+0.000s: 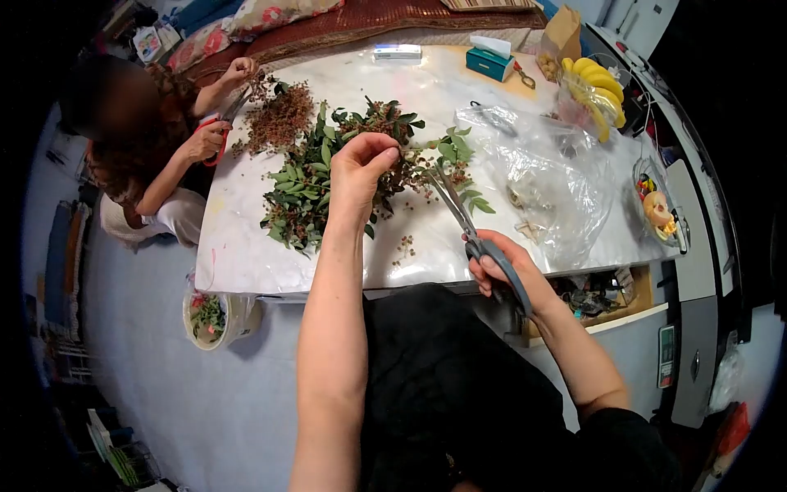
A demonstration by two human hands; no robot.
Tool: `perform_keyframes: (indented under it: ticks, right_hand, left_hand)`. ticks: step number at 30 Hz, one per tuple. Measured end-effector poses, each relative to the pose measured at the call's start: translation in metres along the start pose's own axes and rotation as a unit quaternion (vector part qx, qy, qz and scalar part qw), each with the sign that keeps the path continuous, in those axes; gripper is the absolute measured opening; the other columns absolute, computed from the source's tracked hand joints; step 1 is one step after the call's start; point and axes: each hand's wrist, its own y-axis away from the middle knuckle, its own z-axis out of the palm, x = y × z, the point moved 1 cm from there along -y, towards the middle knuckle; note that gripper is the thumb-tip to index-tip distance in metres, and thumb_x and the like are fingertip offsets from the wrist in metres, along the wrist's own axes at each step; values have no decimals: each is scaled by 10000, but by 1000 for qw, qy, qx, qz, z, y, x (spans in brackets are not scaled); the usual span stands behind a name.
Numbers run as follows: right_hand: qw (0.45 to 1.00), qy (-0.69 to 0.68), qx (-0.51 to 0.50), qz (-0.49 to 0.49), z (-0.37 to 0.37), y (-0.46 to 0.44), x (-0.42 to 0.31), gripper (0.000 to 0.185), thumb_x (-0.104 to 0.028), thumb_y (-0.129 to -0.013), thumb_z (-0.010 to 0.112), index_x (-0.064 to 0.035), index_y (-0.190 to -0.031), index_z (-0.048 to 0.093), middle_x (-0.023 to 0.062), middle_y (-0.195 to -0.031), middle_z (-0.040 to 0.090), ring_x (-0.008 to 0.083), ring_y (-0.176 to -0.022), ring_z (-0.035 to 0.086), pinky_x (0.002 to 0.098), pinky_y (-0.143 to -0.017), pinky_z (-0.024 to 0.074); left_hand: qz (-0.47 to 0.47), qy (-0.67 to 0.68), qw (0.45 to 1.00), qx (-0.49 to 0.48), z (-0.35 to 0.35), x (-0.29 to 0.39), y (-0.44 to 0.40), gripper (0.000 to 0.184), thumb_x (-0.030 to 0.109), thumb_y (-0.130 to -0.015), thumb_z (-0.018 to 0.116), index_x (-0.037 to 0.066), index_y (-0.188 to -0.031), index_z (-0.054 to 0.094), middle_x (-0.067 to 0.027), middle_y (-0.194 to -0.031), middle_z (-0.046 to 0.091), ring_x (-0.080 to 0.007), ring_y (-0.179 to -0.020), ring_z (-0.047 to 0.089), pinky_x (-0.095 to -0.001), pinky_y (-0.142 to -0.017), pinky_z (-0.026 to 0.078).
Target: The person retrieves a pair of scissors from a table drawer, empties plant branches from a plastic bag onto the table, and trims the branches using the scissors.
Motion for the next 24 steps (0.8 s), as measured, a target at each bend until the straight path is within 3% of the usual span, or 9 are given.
perform_keyframes:
  ticks: [6,8,13,17,24]
  right_hand:
    - [998,-62,-14,24,4,-8,3,413,-210,-915,624,-6,-1247,490,30,-775,531,86,-629,497,224,-532,415]
    - [998,-65,5,22,6,-8,2,371,-208,-917,619,-11,-1214,515,31,-747,530,84,-606,488,230,-518,410]
    - [998,-57,14,19,5,-5,-9,418,-205,-922,599,10,-1260,483,56,-728,503,103,-564,458,234,-508,404]
    - [997,-65,28,13,-1,-3,-13,333,-182,-919,606,-3,-1189,527,36,-694,513,89,-552,470,220,-487,394]
    - [997,-60,37,-17,-6,3,-25,362,-168,-918,605,3,-1224,517,36,-684,509,92,-538,468,221,-481,398]
  left_hand:
    - [-11,11,1000,21,0,-1,3,125,4,-829,665,33,-950,651,6,-845,630,-84,-755,557,-221,-705,434]
    - [31,-55,998,28,7,20,4,127,2,-830,656,27,-954,644,5,-828,621,-87,-739,546,-226,-697,432]
    - [51,-27,997,46,13,20,6,100,-3,-822,647,15,-919,636,2,-791,617,-69,-727,556,-209,-678,451]
    - [-15,-1,999,36,5,5,11,114,0,-860,631,35,-968,617,-11,-846,608,-91,-755,569,-216,-673,456]
    - [-71,174,982,33,11,4,4,107,35,-884,633,66,-980,598,-53,-890,653,-167,-835,655,-268,-733,529]
